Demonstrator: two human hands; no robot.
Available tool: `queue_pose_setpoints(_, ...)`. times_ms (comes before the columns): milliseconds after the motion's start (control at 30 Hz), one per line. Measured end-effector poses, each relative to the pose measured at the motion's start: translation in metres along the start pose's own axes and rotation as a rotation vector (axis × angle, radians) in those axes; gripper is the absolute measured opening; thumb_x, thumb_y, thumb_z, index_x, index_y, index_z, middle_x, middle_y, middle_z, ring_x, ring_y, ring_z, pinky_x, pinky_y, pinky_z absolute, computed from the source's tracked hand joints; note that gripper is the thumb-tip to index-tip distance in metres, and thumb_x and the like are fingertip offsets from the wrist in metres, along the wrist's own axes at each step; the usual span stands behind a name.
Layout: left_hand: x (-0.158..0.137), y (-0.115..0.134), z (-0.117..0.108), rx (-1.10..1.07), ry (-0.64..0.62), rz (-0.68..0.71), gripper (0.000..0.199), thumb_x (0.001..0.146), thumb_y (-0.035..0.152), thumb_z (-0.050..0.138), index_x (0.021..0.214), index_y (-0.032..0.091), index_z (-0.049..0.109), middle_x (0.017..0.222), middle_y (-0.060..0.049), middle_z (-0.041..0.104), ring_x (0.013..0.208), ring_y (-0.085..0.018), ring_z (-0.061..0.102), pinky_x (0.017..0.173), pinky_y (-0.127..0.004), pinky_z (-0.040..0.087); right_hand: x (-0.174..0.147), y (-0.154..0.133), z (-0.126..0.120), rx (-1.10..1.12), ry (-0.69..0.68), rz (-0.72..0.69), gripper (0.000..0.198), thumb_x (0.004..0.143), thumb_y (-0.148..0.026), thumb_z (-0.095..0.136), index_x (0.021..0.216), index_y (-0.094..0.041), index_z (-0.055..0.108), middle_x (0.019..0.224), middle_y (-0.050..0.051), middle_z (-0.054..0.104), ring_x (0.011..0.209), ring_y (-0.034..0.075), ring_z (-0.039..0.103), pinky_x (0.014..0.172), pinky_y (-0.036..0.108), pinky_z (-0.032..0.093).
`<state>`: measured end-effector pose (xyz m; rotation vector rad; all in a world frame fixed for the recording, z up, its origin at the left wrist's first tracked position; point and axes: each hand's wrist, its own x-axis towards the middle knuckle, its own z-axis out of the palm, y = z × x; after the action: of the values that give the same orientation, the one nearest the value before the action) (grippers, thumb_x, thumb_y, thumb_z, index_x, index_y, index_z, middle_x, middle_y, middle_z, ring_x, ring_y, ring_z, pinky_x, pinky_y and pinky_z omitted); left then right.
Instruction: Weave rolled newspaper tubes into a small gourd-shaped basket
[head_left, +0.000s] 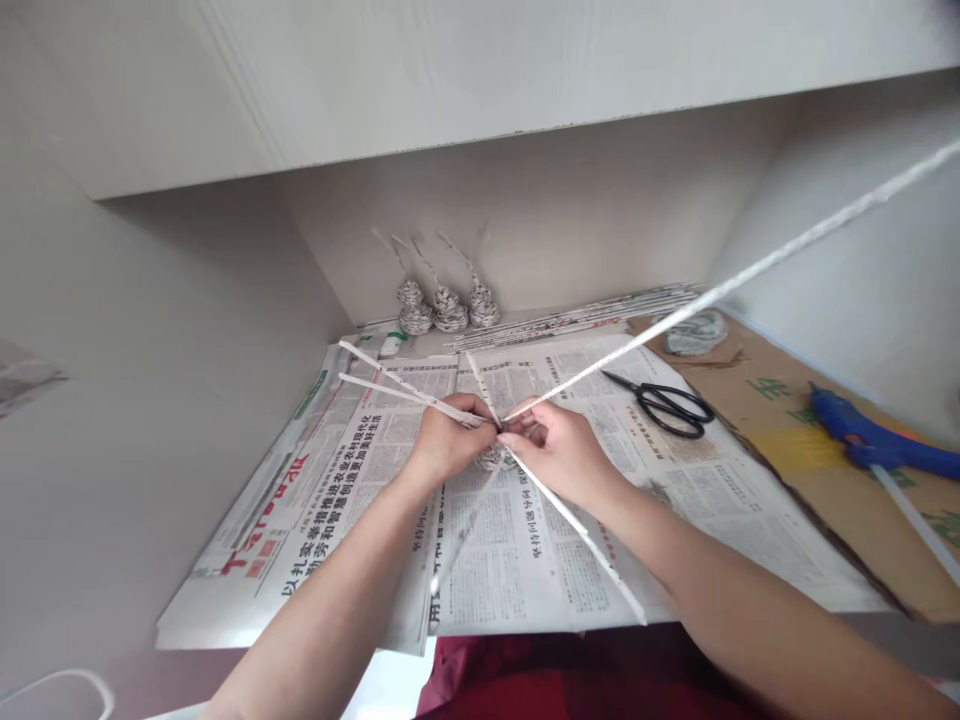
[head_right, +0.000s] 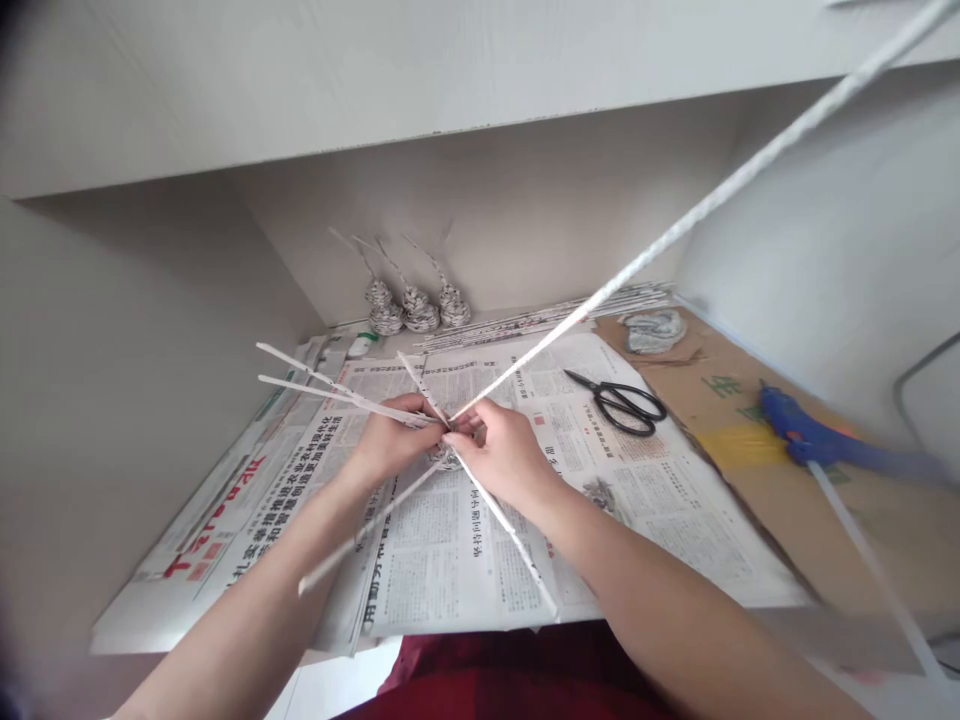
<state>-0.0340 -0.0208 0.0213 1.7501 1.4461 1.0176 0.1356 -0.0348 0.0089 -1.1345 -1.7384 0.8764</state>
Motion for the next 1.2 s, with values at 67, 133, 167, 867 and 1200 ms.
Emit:
queue_pose_setpoints(67, 0.000, 0.001, 0.001, -0.005, 0.003, -0.003, 0.006, 0.063, 0.013, 0.059, 0.066, 0.015, 0.064, 0.059, 0.002, 0.064, 0.057, -0.012, 0.058, 0.056, -0.022, 0.044, 0.001, 0.002, 0.001, -0.041, -0.014, 0.001, 0.008, 0.077, -0.028, 0.066, 0.082, -0.021, 0.065, 0.077, 0.001, 0.070, 0.067, 0.014, 0.064, 0.061, 0.025, 0.048)
queue_pose_setpoints(133, -0.001, 0.001, 0.000, -0.024, -0.023, -0.036, 0.009, 0.064, 0.013, 0.058, 0.069, 0.015, 0.066, 0.058, 0.001, 0.064, 0.055, -0.013, 0.058, 0.054, -0.022, 0.044, 0.001, 0.003, 0.002, -0.059, -0.026, -0.012, 0.009, 0.081, -0.029, 0.061, 0.080, -0.021, 0.066, 0.074, 0.001, 0.069, 0.065, 0.014, 0.063, 0.059, 0.025, 0.047)
queue_pose_setpoints(167, -0.001, 0.001, 0.000, -0.034, -0.037, -0.049, 0.011, 0.064, 0.013, 0.058, 0.071, 0.015, 0.066, 0.057, 0.001, 0.063, 0.054, -0.013, 0.058, 0.053, -0.022, 0.044, 0.001, 0.004, 0.003, -0.069, -0.023, -0.021, 0.010, 0.082, -0.029, 0.060, 0.081, -0.021, 0.066, 0.073, 0.000, 0.068, 0.064, 0.014, 0.062, 0.058, 0.025, 0.046)
queue_pose_setpoints(867, -0.005, 0.001, 0.009, -0.048, 0.028, -0.065, 0.017, 0.067, 0.017, 0.060, 0.080, 0.017, 0.071, 0.075, -0.002, 0.072, 0.066, -0.014, 0.064, 0.062, -0.023, 0.050, 0.003, 0.005, 0.009, 0.011, 0.112, -0.004, 0.008, 0.081, -0.029, 0.056, 0.078, -0.021, 0.056, 0.068, -0.002, 0.061, 0.061, 0.013, 0.057, 0.057, 0.022, 0.043)
queue_pose_setpoints(1200, -0.005, 0.008, 0.012, -0.106, 0.033, -0.014, 0.017, 0.069, 0.011, 0.060, 0.081, 0.015, 0.070, 0.078, -0.003, 0.072, 0.070, -0.014, 0.065, 0.066, -0.022, 0.051, 0.003, 0.007, 0.011, 0.138, 0.133, -0.130, 0.005, 0.082, -0.022, 0.053, 0.086, -0.020, 0.054, 0.081, 0.002, 0.062, 0.068, 0.013, 0.059, 0.064, 0.023, 0.047)
